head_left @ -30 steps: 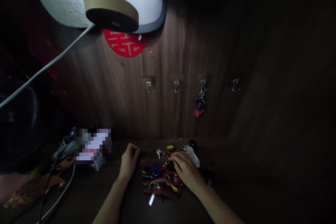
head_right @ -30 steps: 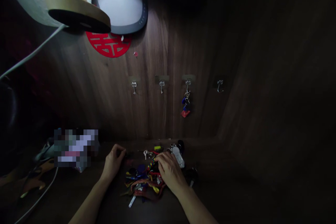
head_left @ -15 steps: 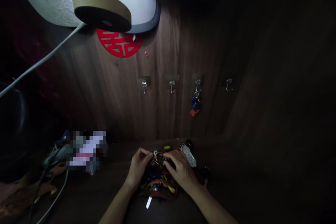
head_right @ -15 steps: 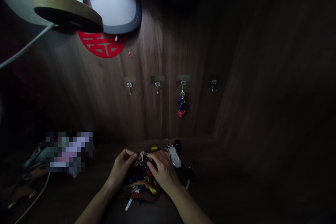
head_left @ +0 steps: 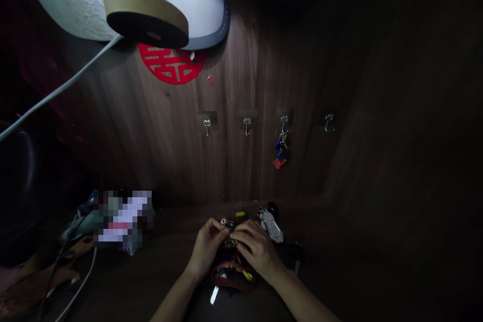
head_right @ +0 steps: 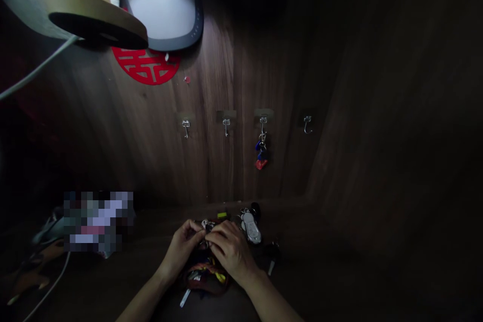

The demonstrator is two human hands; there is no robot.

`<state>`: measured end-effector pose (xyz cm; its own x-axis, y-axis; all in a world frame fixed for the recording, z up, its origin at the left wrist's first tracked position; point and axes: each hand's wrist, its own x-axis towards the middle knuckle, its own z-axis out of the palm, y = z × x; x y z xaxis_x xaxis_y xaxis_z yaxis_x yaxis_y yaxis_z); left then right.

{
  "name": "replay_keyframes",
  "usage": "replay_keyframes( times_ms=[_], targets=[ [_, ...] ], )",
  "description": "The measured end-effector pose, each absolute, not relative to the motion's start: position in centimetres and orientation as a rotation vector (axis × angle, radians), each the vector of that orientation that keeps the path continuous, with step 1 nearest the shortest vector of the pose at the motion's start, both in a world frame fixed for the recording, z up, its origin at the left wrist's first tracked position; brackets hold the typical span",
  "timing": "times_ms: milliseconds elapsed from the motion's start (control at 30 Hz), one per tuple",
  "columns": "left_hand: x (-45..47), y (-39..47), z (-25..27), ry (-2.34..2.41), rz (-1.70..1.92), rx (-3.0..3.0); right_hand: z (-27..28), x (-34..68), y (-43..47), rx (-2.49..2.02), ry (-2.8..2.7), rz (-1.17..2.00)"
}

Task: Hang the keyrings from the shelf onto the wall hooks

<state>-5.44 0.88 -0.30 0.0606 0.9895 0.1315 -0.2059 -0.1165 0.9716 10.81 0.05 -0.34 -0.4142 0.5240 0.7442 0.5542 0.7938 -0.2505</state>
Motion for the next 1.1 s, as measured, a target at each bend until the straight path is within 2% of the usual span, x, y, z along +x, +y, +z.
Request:
replay_keyframes(
  times_ms=[333,567,733,1100],
  targets=[
    [-5.4,0.5,0.1,0.906,1.251,1.237,0.1,10.7,-0.2,-0.721,-2.048,0.055],
    [-5.5,-0.4,0.9,0.977,1.141,1.511,1.0,10.9,-0.2,-0.934,-1.608,0.588],
    [-6.2,-0.3,0.7,1.202,1.118,1.849,1.3,11.7,0.7,-0.888,-1.263,0.858],
    [-7.1,0.5,0.3,1.221,1.110,1.866,3.0,13.9,1.8,-0.772,-0.865,0.950]
  ],
)
